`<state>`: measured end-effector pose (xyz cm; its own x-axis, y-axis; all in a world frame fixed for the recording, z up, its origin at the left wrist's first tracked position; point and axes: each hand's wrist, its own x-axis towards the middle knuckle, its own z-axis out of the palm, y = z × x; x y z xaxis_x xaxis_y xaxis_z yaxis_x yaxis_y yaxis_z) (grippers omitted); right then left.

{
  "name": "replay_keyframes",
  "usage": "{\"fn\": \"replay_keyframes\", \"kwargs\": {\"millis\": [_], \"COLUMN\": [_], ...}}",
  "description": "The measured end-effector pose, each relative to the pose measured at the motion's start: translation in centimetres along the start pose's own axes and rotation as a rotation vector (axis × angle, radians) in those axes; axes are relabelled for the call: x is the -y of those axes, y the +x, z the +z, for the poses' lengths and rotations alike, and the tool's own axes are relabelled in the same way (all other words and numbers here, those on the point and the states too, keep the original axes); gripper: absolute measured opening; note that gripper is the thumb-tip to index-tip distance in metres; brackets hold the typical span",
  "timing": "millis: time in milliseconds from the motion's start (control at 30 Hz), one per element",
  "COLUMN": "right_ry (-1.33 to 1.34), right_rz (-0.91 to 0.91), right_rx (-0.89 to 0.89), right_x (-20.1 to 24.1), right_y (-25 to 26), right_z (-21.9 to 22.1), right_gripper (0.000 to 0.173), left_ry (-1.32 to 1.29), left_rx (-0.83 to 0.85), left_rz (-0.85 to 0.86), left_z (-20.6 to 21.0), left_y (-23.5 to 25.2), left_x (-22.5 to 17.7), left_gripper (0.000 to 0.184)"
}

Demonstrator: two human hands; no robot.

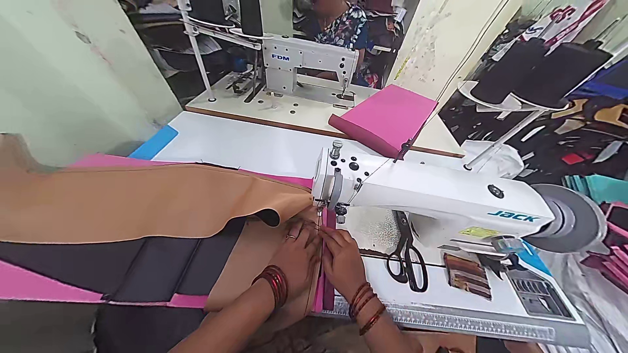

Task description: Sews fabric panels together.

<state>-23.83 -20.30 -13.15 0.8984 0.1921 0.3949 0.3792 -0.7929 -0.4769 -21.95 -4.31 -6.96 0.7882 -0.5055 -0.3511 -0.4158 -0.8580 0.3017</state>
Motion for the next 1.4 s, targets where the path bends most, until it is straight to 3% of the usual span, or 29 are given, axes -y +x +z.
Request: {"fn": "replay_keyframes", "kwargs": {"millis": [567, 833, 900, 967, 1067, 1133, 1167, 1333, 1400], "right_ry": [-0.048, 0.010, 0.106, 0.139, 0.090, 0.085, 0.075, 0.028, 0.033], "right_rz": [0.168, 0.183, 0.059, -0.081, -0.169, -0.171, -0.179, -0.238, -0.233], "right_rx": [0.212, 0.223, 0.062, -0.027, -0.053, -0.042, -0.037, -0.057, -0.057], "right_x": [-0.3, -0.6, -1.1, -1.4, -1.4, -1.2, -1.2, -1.2, -1.4], "right_y": [3.0, 2.8, 1.7, 0.5, -1.0, -1.0, -0.9, -0.9, -0.8], "right_z": [-1.0, -1.0, -0.9, -0.9, -0.9, -0.9, -0.9, -0.6, -0.7], "right_gripper": [0.045, 0.046, 0.041, 0.039, 0.037, 0.038, 0.040, 0.043, 0.042], "left_ry": [0.028, 0.004, -0.081, -0.133, -0.034, -0.067, -0.085, -0.163, -0.269], "left_rx": [0.044, 0.000, -0.131, -0.445, -0.820, -0.825, -0.791, -0.549, -0.556], "left_rz": [-0.036, -0.012, 0.060, 0.071, -0.200, -0.396, -0.457, -0.415, -0.327], "left_z": [-3.0, -2.7, -1.4, 1.1, 4.0, 4.2, 4.2, 2.4, 1.2], "left_y": [3.5, 3.7, 2.2, -0.6, -5.9, -8.9, -9.9, -11.0, -10.8], "left_x": [0.1, 0.5, 1.7, 3.1, 4.8, 5.6, 6.0, 5.9, 5.6], "left_gripper": [0.046, 0.043, 0.041, 0.040, 0.067, 0.086, 0.087, 0.045, 0.031]}}
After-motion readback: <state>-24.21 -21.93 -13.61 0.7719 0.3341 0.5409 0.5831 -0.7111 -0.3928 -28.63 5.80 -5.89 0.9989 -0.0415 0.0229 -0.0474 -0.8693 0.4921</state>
